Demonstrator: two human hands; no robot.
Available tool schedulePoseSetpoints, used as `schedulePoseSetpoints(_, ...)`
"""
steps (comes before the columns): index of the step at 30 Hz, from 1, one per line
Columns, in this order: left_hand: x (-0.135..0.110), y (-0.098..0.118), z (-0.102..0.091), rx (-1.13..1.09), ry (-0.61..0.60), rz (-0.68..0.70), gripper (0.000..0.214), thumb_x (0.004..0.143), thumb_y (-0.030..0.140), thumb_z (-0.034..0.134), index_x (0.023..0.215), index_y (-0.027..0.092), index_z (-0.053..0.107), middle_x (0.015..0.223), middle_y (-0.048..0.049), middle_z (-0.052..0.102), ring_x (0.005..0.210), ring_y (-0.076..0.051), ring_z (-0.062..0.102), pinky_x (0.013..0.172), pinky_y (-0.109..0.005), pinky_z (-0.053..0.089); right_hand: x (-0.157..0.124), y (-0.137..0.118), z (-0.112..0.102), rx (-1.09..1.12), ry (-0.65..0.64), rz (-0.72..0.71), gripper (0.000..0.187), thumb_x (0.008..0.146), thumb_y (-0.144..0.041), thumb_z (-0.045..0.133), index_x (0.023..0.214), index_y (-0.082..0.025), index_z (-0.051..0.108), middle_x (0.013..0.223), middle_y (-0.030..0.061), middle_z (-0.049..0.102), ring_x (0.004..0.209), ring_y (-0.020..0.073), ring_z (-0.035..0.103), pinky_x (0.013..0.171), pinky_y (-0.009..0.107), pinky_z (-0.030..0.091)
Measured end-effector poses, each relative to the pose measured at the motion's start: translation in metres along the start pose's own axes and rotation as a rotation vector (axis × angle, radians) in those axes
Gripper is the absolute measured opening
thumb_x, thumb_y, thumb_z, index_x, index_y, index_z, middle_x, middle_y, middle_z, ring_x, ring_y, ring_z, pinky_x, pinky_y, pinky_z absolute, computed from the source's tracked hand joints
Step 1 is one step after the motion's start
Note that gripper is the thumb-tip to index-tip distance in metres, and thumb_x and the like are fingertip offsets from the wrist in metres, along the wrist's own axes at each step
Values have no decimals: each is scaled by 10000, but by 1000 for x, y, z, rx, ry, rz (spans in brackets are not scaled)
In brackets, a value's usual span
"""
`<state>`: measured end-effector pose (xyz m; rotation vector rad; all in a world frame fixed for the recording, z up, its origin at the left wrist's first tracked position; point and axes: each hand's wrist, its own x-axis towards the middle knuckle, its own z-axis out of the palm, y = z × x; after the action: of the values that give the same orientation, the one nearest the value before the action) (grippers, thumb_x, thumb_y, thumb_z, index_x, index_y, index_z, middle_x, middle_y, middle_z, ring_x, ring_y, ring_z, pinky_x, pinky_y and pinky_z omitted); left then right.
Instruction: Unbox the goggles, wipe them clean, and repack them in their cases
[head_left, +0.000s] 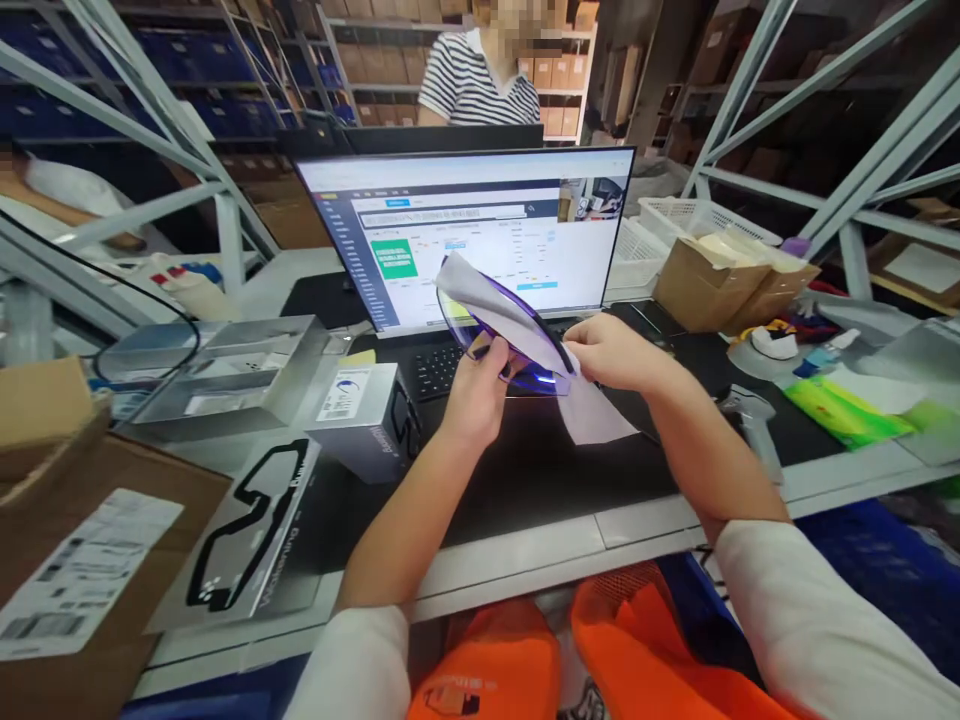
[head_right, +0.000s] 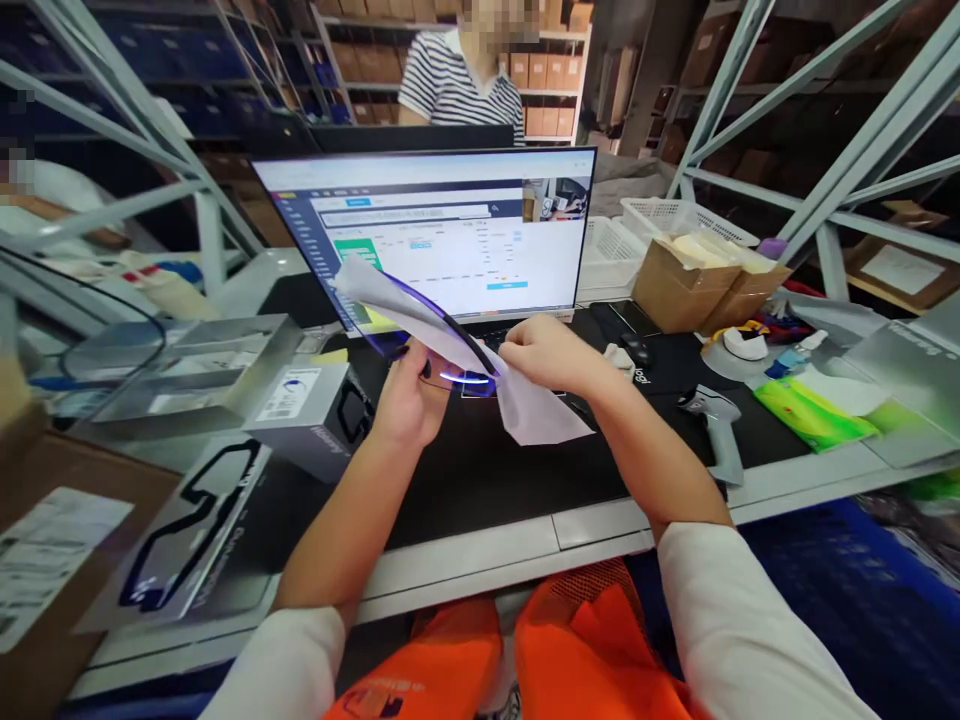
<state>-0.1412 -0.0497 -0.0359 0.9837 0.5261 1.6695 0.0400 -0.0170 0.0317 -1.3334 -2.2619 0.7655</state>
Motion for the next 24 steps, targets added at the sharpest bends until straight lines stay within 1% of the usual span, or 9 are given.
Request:
schedulePoseSetpoints(3,2,4,-7,164,-24,66,434,707,542,865,913,193,711,875,-29,730,874,-186,703,853,-313,551,5,5,12,157,23,-47,297,808,-262,495,525,-178,522,482,5,554,473,115,496,523,255,346)
schedulePoseSetpoints(7,9,2,-18,452,-39,263,338,704,403,899,902,193,723,999,-52,744,979,-188,697,888,-285,536,4,20,19,375,42,-49,296,818,-299,518,543,-190,511,498,8,562,488,128,517,534,262,377)
schedulePoseSetpoints(10,14,-4,-22,468,-45,302,293,735,366,886,918,198,730,1021,-49,741,1006,-178,695,900,-270,529,3,28,21,451,2,-75,295,823,-321,533,560,-189,521,519,12,568,514,132,528,561,268,391)
schedulePoseSetpoints(12,16,-9,-23,385,-26,253,290,745,391,880,908,203,731,960,-29,734,940,-155,696,871,-259,531,4,32,21,487,3,-106,297,828,-328,542,567,-187,521,535,11,567,539,131,535,586,268,397)
schedulePoseSetpoints(15,18,-13,-20,218,5,100,378,681,451,915,908,212,730,887,-5,720,856,-146,694,831,-271,539,6,36,19,506,17,-148,306,848,-347,552,591,-182,534,573,17,584,580,133,546,613,268,402)
schedulePoseSetpoints(17,17,-12,-17,136,1,-16,459,647,486,926,962,214,731,948,-24,739,912,-186,712,853,-313,551,8,40,19,506,46,-161,318,866,-370,549,611,-179,550,603,23,602,596,135,543,617,271,397)
schedulePoseSetpoints(19,16,-9,-12,73,-13,-107,531,654,549,900,1024,206,734,1080,-64,750,1038,-243,714,912,-365,560,11,43,20,472,113,-145,336,882,-388,541,620,-179,562,619,27,612,597,136,531,611,277,385)
schedulePoseSetpoints(21,15,-6,-9,18,-15,-147,573,670,608,862,1052,199,737,1167,-84,742,1127,-271,694,964,-388,559,13,46,22,417,172,-123,350,895,-392,533,621,-178,574,627,29,620,604,140,529,618,282,381)
schedulePoseSetpoints(24,16,-7,-8,-5,21,-125,575,669,608,862,1057,203,739,1162,-78,750,1120,-267,698,958,-376,570,15,47,24,420,150,-137,348,897,-397,527,632,-179,583,640,28,630,626,147,551,634,285,391)
